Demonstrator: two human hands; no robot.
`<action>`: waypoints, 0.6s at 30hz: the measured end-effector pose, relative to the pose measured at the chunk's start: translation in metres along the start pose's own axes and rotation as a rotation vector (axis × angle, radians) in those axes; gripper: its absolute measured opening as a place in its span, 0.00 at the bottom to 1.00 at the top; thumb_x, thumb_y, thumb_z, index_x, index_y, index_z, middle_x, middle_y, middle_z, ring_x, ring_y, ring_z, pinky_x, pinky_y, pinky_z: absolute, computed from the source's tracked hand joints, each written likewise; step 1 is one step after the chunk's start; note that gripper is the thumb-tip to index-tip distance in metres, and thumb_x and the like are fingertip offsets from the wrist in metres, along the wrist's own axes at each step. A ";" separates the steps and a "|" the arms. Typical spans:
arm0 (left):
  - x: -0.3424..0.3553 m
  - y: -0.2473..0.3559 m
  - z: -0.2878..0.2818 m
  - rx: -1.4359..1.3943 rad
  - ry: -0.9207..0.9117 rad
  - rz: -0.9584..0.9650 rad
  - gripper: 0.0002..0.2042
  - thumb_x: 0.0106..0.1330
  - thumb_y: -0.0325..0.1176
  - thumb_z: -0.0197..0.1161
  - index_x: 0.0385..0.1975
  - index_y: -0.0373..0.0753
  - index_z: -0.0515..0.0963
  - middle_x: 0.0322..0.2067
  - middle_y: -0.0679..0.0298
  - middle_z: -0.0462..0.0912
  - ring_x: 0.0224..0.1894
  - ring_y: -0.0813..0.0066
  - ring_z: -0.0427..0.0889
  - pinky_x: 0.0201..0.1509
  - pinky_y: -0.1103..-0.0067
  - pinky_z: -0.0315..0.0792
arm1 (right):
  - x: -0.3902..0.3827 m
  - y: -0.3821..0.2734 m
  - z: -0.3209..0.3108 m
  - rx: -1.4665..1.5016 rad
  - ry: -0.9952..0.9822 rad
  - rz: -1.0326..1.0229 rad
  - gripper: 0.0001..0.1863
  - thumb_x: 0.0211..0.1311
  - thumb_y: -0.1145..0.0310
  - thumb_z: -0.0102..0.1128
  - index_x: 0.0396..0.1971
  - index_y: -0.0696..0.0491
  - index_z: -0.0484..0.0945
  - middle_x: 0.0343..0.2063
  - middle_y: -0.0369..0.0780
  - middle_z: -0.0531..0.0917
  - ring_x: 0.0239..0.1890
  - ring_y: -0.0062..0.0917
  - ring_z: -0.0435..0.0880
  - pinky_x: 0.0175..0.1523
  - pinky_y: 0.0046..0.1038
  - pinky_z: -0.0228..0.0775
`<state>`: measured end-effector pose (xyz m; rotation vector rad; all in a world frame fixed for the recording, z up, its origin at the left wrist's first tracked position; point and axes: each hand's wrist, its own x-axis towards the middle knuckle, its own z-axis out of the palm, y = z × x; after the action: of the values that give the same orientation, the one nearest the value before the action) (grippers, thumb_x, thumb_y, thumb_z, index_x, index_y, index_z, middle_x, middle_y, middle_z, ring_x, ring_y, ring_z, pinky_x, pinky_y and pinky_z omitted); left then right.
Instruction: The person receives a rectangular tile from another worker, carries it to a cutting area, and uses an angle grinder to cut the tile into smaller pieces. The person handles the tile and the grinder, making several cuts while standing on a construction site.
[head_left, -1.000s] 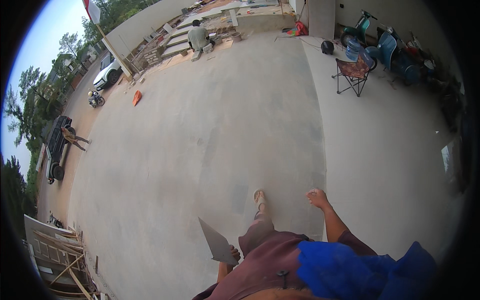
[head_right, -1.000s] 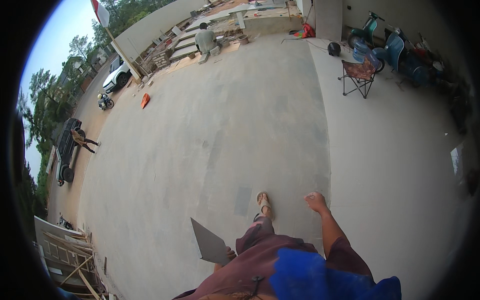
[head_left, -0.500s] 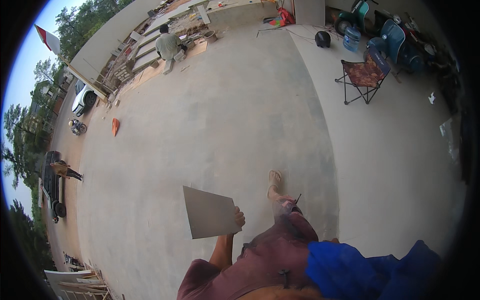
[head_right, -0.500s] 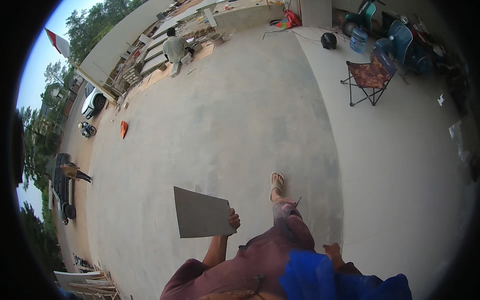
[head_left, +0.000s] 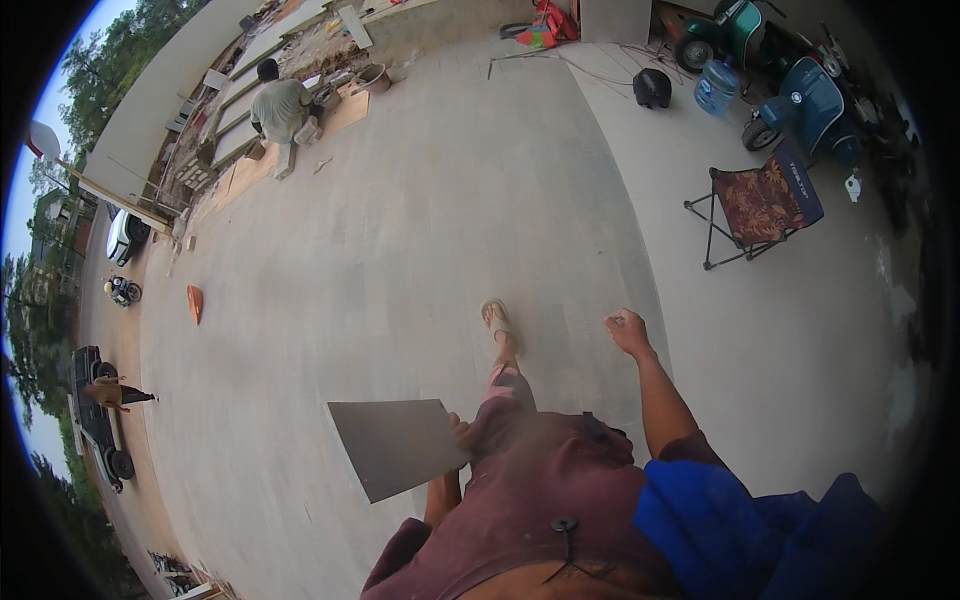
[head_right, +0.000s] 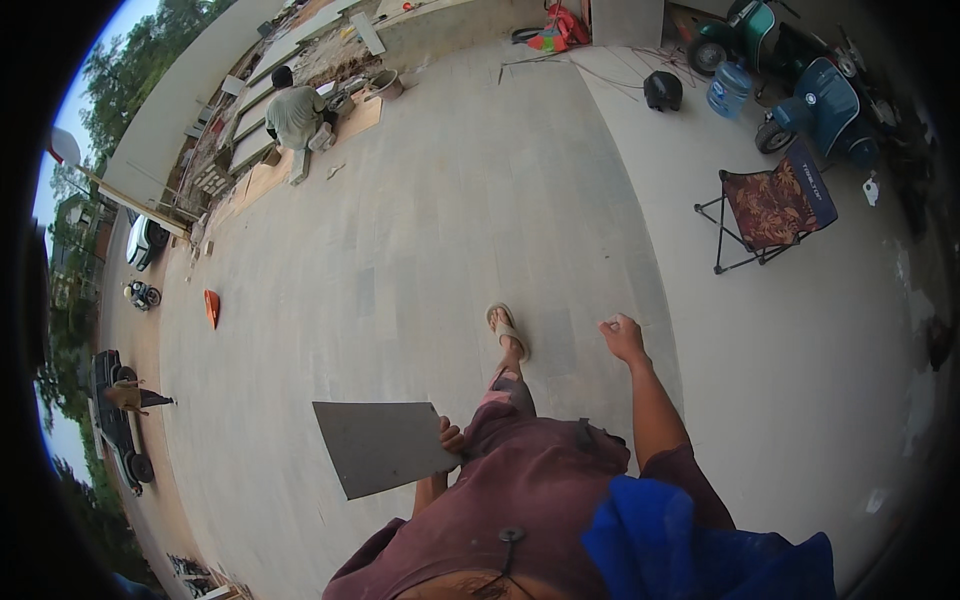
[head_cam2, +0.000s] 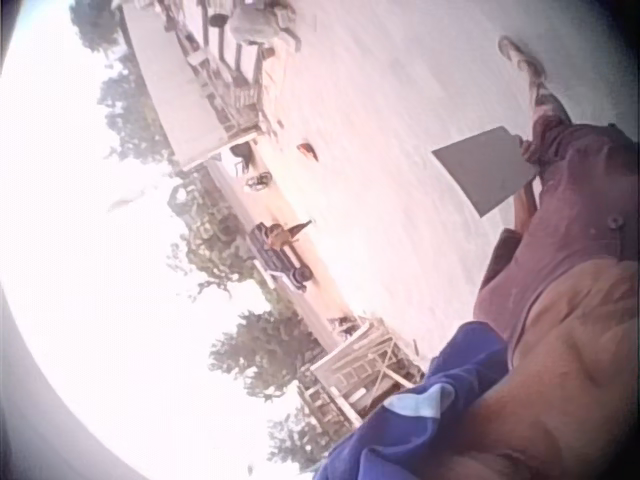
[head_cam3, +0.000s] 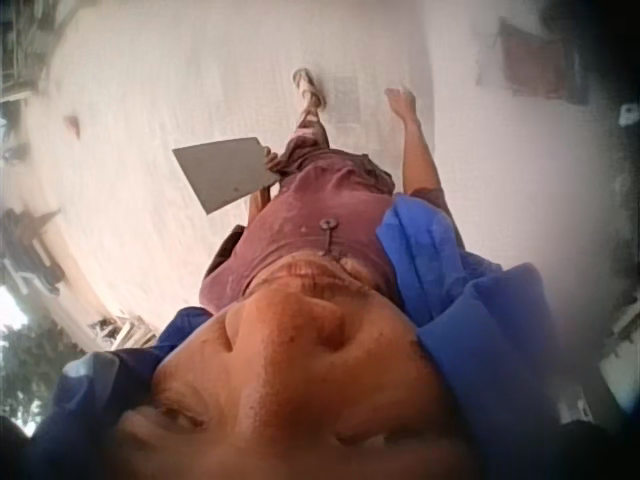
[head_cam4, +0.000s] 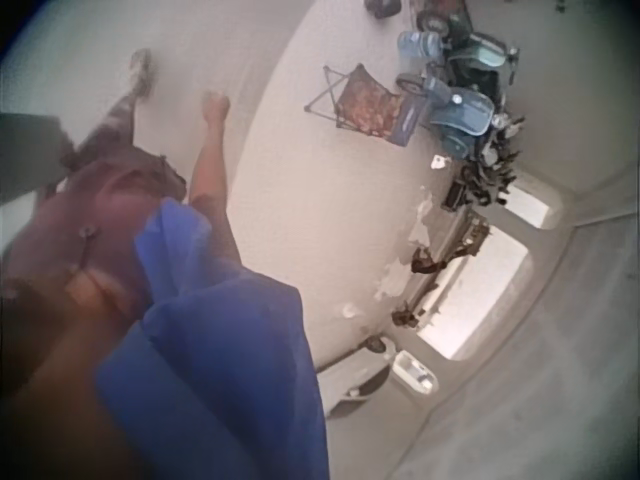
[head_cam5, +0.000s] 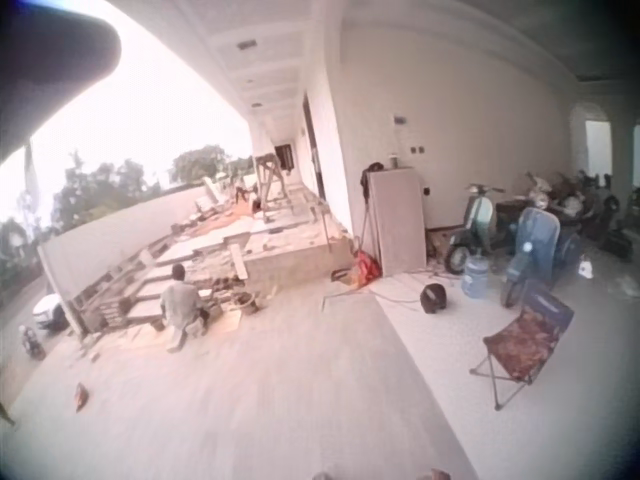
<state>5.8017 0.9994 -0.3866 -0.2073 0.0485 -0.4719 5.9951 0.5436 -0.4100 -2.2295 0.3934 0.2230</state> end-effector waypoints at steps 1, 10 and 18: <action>0.042 0.026 -0.002 0.000 -0.018 -0.008 0.13 0.78 0.41 0.47 0.35 0.38 0.69 0.26 0.67 0.68 0.29 0.76 0.69 0.34 0.77 0.68 | 0.039 -0.026 -0.001 -0.009 0.000 -0.005 0.24 0.65 0.50 0.65 0.37 0.62 0.83 0.26 0.43 0.87 0.27 0.28 0.88 0.35 0.32 0.80; 0.385 0.228 0.104 -0.013 0.055 -0.102 0.13 0.77 0.41 0.49 0.36 0.37 0.69 0.26 0.67 0.69 0.29 0.76 0.69 0.33 0.77 0.66 | 0.224 -0.152 0.052 -0.214 -0.399 0.364 0.44 0.63 0.31 0.56 0.40 0.67 0.84 0.37 0.55 0.88 0.41 0.43 0.89 0.48 0.41 0.80; 0.707 0.396 0.132 0.072 0.056 -0.132 0.13 0.76 0.41 0.52 0.38 0.36 0.67 0.26 0.66 0.68 0.28 0.76 0.69 0.33 0.78 0.66 | 0.585 -0.271 0.098 -0.269 -0.523 0.154 0.32 0.67 0.40 0.51 0.46 0.55 0.87 0.48 0.54 0.85 0.55 0.51 0.83 0.61 0.44 0.73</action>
<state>6.6196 1.0466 -0.3400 -0.1269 0.0726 -0.6104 6.6351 0.6623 -0.4462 -2.2894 0.2559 0.9644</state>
